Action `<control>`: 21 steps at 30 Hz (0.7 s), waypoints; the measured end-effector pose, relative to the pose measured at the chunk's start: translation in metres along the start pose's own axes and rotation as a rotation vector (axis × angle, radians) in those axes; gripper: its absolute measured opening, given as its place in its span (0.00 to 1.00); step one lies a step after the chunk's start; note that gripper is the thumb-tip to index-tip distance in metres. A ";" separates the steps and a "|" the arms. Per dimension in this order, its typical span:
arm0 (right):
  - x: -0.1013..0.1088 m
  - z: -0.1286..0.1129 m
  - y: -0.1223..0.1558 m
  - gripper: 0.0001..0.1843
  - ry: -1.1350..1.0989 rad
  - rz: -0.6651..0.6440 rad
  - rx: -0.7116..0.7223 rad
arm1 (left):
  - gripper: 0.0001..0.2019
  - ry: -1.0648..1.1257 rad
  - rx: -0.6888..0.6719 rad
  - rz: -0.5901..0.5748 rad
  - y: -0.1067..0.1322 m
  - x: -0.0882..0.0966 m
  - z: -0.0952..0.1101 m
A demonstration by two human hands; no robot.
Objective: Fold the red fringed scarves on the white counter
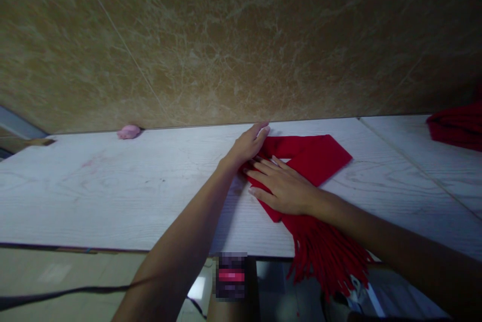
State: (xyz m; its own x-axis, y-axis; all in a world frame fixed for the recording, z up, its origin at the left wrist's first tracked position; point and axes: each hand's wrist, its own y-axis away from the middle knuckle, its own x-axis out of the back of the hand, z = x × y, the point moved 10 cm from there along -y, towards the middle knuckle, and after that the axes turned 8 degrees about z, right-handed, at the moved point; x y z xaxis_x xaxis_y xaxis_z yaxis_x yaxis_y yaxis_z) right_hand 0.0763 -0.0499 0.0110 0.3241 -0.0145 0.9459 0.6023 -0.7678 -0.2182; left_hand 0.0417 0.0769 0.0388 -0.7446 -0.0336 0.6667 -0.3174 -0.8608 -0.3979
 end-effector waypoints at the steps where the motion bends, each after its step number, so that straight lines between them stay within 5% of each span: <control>1: 0.000 0.000 0.000 0.32 -0.002 0.000 0.001 | 0.26 -0.011 0.036 -0.015 0.001 -0.003 -0.005; 21: -0.006 0.004 0.000 0.34 -0.019 0.002 0.007 | 0.29 0.263 0.144 0.051 -0.013 -0.005 -0.034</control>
State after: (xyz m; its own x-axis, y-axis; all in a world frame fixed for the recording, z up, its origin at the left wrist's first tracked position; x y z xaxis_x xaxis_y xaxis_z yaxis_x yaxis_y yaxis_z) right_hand 0.0769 -0.0473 0.0048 0.3391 -0.0040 0.9407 0.6069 -0.7631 -0.2221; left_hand 0.0293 0.1053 0.0192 -0.8899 0.0374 0.4547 -0.2028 -0.9252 -0.3208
